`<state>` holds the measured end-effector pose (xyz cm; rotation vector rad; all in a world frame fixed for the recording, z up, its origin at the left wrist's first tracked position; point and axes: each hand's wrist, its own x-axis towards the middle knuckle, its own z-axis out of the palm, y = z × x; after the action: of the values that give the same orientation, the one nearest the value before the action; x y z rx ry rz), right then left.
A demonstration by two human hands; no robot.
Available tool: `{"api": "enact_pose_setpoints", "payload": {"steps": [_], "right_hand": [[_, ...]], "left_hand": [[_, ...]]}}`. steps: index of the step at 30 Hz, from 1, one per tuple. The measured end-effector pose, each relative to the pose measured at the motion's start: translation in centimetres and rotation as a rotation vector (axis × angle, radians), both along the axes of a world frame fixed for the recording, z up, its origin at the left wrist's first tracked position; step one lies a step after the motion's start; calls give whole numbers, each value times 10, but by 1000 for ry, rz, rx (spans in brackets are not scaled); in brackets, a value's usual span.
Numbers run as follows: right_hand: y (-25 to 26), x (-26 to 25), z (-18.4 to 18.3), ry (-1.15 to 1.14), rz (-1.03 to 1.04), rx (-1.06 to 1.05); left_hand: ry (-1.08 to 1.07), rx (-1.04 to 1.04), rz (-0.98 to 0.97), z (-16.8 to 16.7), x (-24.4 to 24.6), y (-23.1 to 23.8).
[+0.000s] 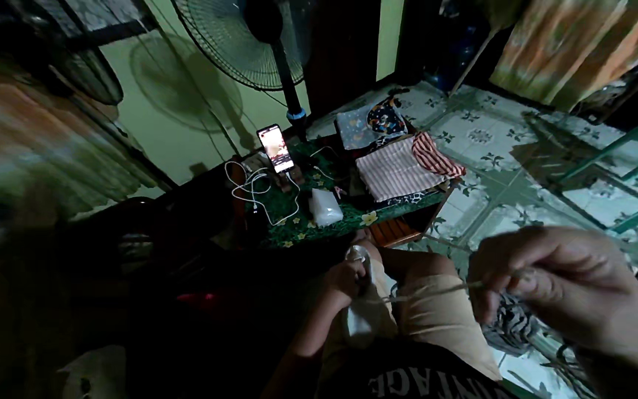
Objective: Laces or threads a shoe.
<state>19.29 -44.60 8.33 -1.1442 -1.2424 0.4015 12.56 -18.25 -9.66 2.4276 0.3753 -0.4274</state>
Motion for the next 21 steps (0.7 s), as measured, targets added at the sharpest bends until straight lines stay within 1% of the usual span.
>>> {"api": "enact_pose_setpoints", "payload": {"steps": [4,8,13,16,18,21], "right_hand": [[-27,-17,-11,-77,-20,-41],[-39,-29,-15,-155,-5,-35],[-49,-30,0,-385,52,-42],[-57,-28,8,-568,73,-38],[-63,-29,15,-706,65,-77],[-72,-35,20,-829,80,-175]], "left_hand": [[-5,13,-20,2,1,-4],[-20,33,-75,0,7,-4],[6,73,-88,-3,8,-6],[9,75,-75,-1,6,-5],[15,78,-82,0,6,-3],[74,104,-113,5,8,-4]]}}
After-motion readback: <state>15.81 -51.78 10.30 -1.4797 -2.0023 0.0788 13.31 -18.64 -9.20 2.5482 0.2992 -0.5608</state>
